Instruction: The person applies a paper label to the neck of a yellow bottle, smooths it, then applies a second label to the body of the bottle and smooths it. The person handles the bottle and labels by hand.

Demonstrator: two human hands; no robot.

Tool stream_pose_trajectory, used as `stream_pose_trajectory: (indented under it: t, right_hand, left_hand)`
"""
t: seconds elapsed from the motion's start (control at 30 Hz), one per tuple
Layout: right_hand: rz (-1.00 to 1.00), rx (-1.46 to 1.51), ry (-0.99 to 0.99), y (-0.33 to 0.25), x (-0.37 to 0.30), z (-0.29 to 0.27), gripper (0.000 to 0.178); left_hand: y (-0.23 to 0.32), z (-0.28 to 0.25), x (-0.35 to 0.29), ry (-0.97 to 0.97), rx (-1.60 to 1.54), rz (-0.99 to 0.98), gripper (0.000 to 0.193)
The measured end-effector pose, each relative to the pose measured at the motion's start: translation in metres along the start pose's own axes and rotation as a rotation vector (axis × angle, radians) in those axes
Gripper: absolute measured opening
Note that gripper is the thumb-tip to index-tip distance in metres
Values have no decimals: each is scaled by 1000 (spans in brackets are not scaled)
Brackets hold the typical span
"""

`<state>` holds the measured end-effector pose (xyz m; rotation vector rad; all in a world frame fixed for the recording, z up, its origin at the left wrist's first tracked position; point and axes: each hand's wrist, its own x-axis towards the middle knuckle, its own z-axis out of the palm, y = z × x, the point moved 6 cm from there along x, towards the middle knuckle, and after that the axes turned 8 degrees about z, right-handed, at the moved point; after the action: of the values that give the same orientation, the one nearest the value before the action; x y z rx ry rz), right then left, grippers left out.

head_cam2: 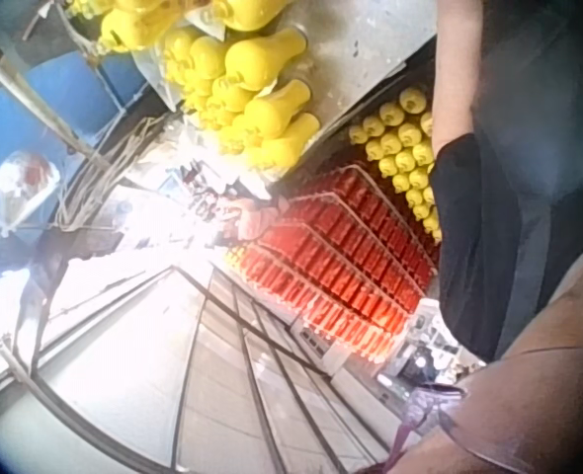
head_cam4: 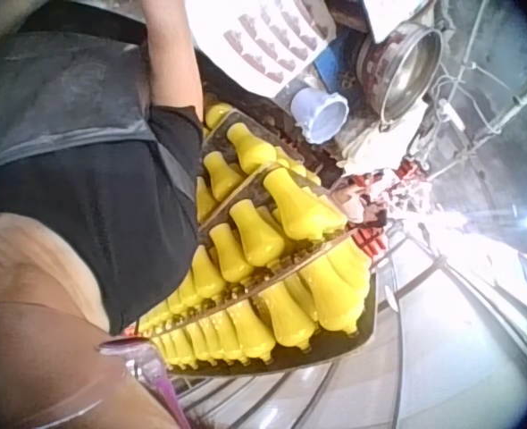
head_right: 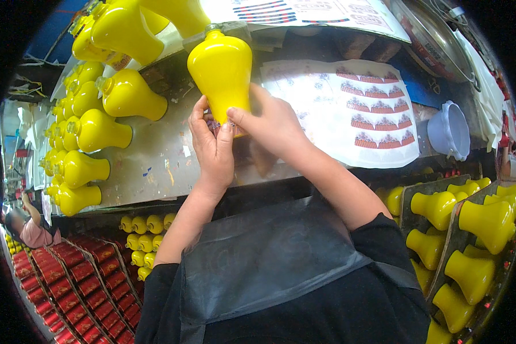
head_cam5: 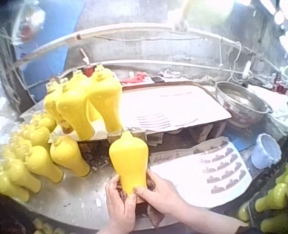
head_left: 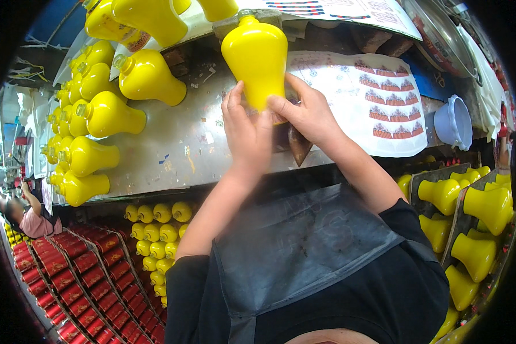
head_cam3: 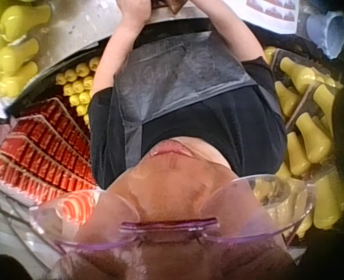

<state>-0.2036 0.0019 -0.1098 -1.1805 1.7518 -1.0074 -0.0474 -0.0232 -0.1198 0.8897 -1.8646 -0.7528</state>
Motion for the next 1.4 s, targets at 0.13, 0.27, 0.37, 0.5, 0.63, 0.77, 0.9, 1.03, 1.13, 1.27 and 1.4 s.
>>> stream_pose_trajectory:
  t: [0.13, 0.27, 0.37, 0.5, 0.63, 0.77, 0.9, 1.03, 1.13, 1.27, 1.4]
  right_hand:
    - [27, 131, -37, 6, 3, 3, 69]
    - [12, 248, -107, 9, -4, -3, 64]
    - [64, 118, -158, 16, -10, -5, 60]
    - [5, 231, -128, 24, -11, -3, 58]
    - [-84, 209, 26, 29, -20, 4, 54]
    - [-102, -107, 146, 30, -49, 5, 45]
    - [-175, -303, 185, 25, -66, 13, 56]
    - [-286, -419, 233, 19, -70, 18, 61]
    - [-423, -497, 288, 12, -72, 21, 65]
    - [-485, -578, 301, 5, -71, 22, 68]
    - [-482, -626, 296, 0, -68, 17, 64]
  left_hand:
    - [-1, 0, 0, 11, -87, -27, 68]
    - [3, 0, 3, -3, -10, 3, 67]
    - [0, 1, 3, 8, 12, -10, 67]
    - [-8, 3, 3, 20, -142, -21, 64]
    - [-9, 4, 1, 15, -139, -3, 61]
    - [-10, 4, 1, 9, -158, -19, 62]
    - [-8, 5, 1, 17, -111, 11, 61]
    - [-10, 5, 0, 20, -128, -15, 62]
    - [-13, 5, -1, 17, -129, -12, 63]
    - [-18, 5, -3, 0, -147, -39, 67]
    - [-19, -5, -5, -93, -145, 55, 76]
